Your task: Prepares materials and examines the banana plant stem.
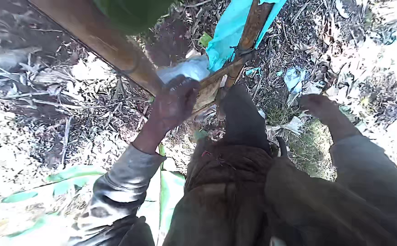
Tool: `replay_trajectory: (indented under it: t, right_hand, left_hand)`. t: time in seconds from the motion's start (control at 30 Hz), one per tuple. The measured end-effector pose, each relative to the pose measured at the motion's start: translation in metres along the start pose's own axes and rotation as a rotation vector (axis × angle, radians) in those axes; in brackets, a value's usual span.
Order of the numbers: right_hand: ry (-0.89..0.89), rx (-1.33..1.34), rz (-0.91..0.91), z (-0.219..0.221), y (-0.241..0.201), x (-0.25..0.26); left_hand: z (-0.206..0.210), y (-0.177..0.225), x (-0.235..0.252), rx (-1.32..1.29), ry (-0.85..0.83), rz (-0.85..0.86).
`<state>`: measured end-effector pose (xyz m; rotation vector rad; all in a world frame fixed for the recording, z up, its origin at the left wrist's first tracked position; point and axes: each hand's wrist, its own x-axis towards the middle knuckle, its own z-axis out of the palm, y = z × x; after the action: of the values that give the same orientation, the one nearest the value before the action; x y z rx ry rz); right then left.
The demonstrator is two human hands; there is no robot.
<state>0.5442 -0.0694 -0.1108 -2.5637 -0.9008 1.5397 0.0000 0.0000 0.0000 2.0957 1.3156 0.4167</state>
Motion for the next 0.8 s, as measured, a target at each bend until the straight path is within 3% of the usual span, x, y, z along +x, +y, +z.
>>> replay_trajectory:
  t: [0.07,0.13,0.2,0.27,0.33,0.5,0.6,0.7,0.8]
  right_hand:
    - [-0.09,-0.003,0.081,0.046,0.089,-0.021]
    - [-0.157,0.066,0.196,0.077,0.119,-0.064]
    - [-0.21,0.103,0.23,0.091,0.122,-0.094]
    - [-0.293,0.07,0.188,0.094,0.123,-0.106]
    - [-0.333,0.057,0.152,0.1,0.124,-0.109]
    - [-0.202,0.357,0.067,0.127,0.122,-0.135]
    - [-0.133,0.397,0.05,0.133,0.116,-0.142]
    - [-0.027,0.025,-0.029,0.128,0.098,-0.142]
    - [-0.153,-0.283,-0.029,0.137,0.105,-0.121]
  left_hand:
    - [0.078,-0.044,-0.048,-0.205,-0.336,-0.167]
    - [0.137,-0.064,-0.082,-0.432,-0.446,-0.264]
    - [0.178,-0.066,-0.1,-0.576,-0.446,-0.218]
    - [0.201,-0.066,-0.104,-0.595,-0.516,-0.099]
    - [0.206,-0.066,-0.107,-0.484,-0.684,-0.096]
    - [0.222,-0.068,-0.139,-0.619,-0.87,-0.16]
    - [0.227,-0.057,-0.152,-0.661,-0.801,-0.101]
    - [0.234,-0.046,-0.155,-0.558,-0.595,-0.164]
    - [0.231,-0.035,-0.158,-0.487,-0.378,-0.361]
